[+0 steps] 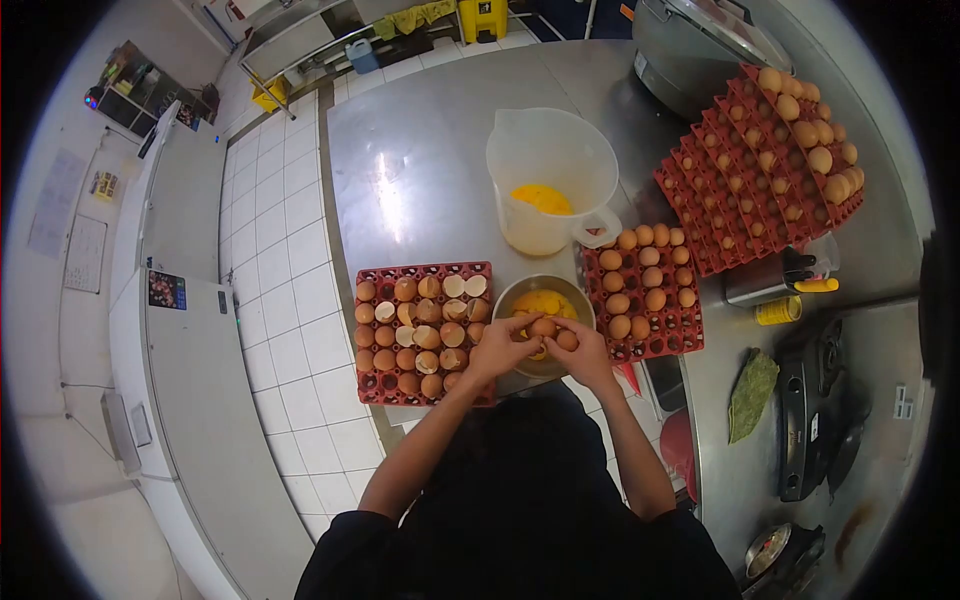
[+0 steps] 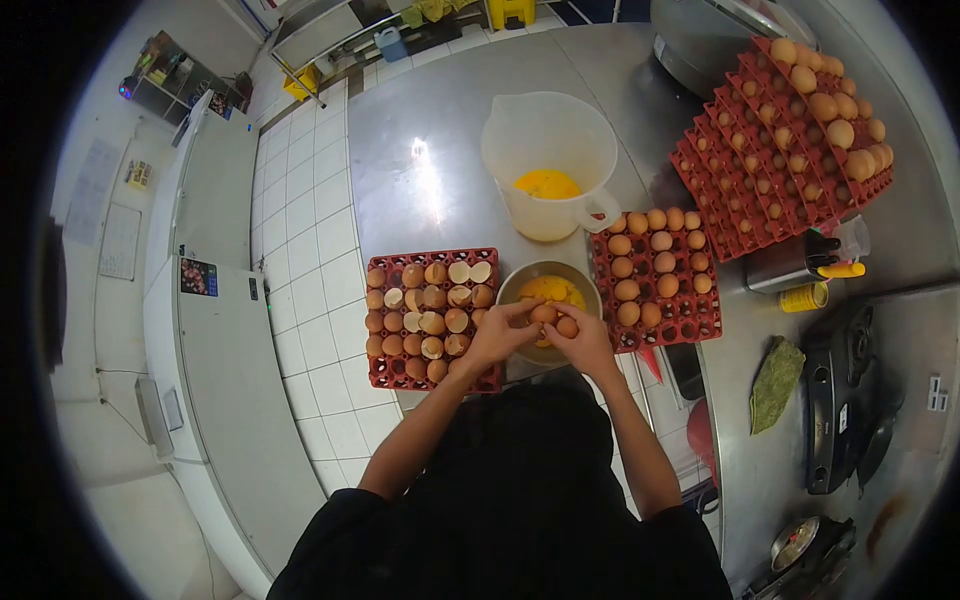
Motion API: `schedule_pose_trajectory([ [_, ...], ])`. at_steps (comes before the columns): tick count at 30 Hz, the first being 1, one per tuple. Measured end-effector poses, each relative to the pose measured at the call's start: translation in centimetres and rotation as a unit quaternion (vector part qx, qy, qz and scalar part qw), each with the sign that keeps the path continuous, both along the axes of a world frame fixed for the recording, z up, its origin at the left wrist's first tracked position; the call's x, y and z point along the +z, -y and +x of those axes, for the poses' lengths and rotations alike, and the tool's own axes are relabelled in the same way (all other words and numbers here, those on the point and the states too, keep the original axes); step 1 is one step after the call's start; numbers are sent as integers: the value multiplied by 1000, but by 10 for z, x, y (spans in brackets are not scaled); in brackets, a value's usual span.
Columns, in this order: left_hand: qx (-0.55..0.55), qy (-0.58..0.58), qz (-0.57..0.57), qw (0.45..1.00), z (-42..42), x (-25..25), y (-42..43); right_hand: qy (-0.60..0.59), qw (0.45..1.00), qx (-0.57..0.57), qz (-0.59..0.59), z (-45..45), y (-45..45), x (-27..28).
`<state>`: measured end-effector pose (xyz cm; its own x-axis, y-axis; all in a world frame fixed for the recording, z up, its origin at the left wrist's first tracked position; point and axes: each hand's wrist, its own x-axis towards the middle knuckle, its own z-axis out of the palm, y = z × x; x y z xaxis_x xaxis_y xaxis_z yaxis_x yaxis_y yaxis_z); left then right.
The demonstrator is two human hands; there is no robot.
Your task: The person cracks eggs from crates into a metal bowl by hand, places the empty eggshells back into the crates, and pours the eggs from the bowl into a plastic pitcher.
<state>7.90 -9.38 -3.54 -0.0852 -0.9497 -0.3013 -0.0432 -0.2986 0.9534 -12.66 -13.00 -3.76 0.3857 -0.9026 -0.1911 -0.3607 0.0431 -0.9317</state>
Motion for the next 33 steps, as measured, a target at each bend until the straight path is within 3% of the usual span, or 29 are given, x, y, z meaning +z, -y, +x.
schedule_pose_trajectory([
  [1, -10, 129, -42, 991, -1, 3, 0, -18, 1000, -11, -14, 4, -2, 2],
  [11, -6, 146, -8, 989, 1, 8, 10, -57, 998, 24, -27, -7, 9, 9],
  [12, -42, 156, -45, 986, 5, 8, 11, -58, 998, 24, -25, -10, 11, 10],
  [14, -79, 165, -79, 980, 11, 7, 12, -145, 974, 106, -136, -19, 15, 13],
  [16, -115, 371, -241, 890, 15, 5, 13, -172, 964, 131, -157, -26, 17, 23],
  [18, -82, 370, -242, 893, 15, 9, 12, -198, 951, 157, -178, -31, 16, 33],
  [20, -45, 372, -243, 894, 13, 5, 10, -114, 979, 93, -139, -31, 14, 39],
  [21, -11, 214, -146, 966, 9, -7, 7, -110, 979, 99, -139, -31, 13, 35],
  [22, 30, 49, -43, 997, 6, -10, 3, -55, 992, 71, -93, -30, 10, 28],
  [23, 43, -104, 63, 992, 2, -13, -3, 3, 998, 46, -43, -26, 6, 20],
  [24, 65, -253, 163, 951, -1, -10, -10, 11, 998, 50, -32, -19, 2, 22],
  [26, 103, -333, 207, 914, -13, 13, -25, 4, 993, 100, -68, 1, -5, 40],
  [27, 121, -327, 207, 914, -12, 6, -34, -22, 985, 125, -116, 8, -9, 48],
  [29, 126, -358, 159, 911, -9, -8, -48, -21, 987, 131, -95, 19, -20, 53],
  [31, 175, -342, 151, 911, 8, 2, -67, -48, 992, 109, -38, 18, -26, 55],
  [32, 232, -162, 96, 954, 23, 8, -82, -46, 992, 115, -36, 11, -30, 48],
  [33, 278, 24, 39, 960, 37, 14, -97, -16, 995, 87, 41, -3, -32, 36],
])
